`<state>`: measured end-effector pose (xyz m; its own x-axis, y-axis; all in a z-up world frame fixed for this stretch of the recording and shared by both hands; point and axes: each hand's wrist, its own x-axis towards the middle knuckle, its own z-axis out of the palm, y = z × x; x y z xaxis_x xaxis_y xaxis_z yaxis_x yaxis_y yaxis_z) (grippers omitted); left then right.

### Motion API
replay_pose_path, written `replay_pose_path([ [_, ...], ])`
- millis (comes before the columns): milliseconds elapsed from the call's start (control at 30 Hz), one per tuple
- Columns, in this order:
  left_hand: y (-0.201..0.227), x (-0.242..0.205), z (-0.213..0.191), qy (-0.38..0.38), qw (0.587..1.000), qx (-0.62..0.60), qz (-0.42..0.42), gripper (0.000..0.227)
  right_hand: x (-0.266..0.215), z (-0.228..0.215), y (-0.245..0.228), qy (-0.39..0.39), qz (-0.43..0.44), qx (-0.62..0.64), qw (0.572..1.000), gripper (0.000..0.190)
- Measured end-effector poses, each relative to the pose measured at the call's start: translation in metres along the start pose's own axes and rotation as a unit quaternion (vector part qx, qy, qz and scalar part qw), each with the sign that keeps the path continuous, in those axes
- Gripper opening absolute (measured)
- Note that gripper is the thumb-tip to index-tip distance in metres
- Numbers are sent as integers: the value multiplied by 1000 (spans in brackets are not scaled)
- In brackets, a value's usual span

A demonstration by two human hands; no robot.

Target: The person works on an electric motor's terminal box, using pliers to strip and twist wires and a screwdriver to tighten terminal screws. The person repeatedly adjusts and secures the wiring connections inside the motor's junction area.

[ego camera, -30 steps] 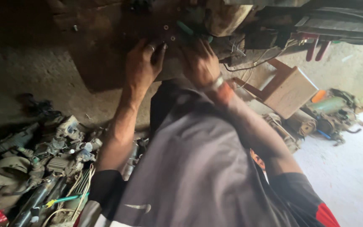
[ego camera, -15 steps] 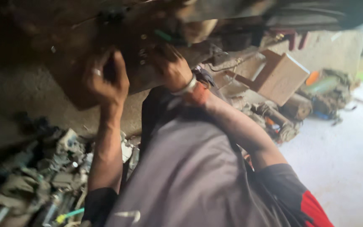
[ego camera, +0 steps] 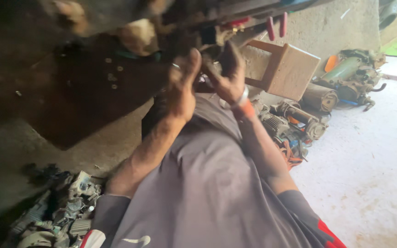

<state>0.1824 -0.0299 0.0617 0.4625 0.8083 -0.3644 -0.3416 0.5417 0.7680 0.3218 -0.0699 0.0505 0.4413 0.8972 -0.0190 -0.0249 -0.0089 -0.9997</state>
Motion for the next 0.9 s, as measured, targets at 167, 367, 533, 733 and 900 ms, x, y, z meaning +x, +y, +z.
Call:
replay_pose_path([
  [167, -23, 28, 0, 95, 991, -33, 91, 51, -3, -35, 22, -62, 132, 71, 987, 25],
  [367, -24, 15, 7, 28, 968, -234, 86, 35, 4, -81, 20, -117, 130, 83, 981, 36],
  [533, -12, -2, 39, 91, 931, -335, 115, 35, 14, -73, 21, -153, 32, -74, 985, 24],
  [733, -16, 5, 90, 255, 914, -19, 317, 39, 26, -60, 30, -157, -60, -127, 978, 23],
  [900, -9, 5, 82, 252, 911, 96, 313, 52, 23, -65, 27, -179, -27, -75, 981, 26],
])
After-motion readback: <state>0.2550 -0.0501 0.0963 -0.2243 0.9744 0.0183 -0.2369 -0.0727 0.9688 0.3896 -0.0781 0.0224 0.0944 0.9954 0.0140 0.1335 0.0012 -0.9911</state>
